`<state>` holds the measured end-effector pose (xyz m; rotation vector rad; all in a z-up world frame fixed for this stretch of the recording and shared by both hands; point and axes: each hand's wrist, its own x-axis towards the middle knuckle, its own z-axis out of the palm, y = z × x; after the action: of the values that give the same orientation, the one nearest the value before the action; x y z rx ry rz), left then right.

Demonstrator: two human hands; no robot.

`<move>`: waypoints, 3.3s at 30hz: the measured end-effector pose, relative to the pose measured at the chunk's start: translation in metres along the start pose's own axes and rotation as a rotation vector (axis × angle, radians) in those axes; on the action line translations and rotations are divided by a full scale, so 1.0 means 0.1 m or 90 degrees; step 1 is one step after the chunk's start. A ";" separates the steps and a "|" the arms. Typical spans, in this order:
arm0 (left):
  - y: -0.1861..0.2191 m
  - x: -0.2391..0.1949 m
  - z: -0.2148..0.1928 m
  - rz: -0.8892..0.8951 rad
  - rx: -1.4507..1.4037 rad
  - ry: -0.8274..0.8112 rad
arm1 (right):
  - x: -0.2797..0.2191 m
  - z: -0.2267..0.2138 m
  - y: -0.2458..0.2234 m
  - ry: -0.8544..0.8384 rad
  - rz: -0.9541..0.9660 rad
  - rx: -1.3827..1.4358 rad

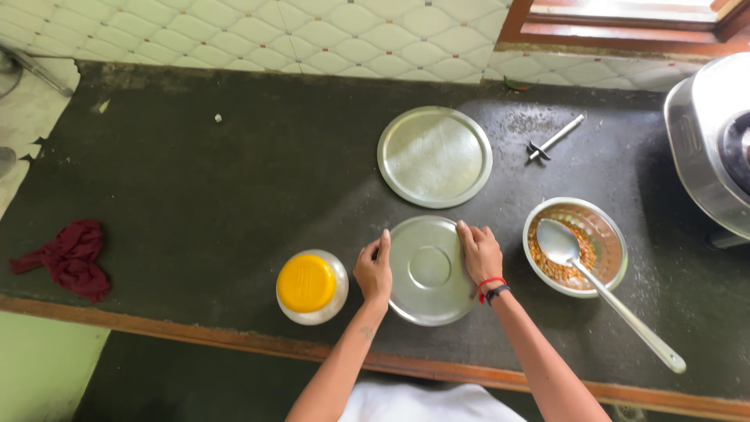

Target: The recorder prepares corn kernels with various spices from a spice box and transfers them into a heated pan with oil on a gas stove to make popcorn.

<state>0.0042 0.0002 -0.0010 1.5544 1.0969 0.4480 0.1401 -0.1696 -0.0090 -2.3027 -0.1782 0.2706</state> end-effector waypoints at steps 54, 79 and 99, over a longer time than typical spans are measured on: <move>-0.03 0.27 -5.88 -0.053 -0.454 0.117 | -1.99 1.68 -1.64 0.193 -0.462 0.032; -0.80 3.32 -7.83 -0.141 -0.517 0.193 | -1.64 4.74 -4.80 0.183 -0.602 0.002; 0.02 5.83 -6.96 -0.338 -0.516 0.189 | -0.61 6.93 -6.82 -0.199 0.074 0.391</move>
<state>-0.2434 0.8725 0.0537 0.4721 1.2783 0.6580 -0.1213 0.7670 0.0426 -1.6543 -0.0973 0.6484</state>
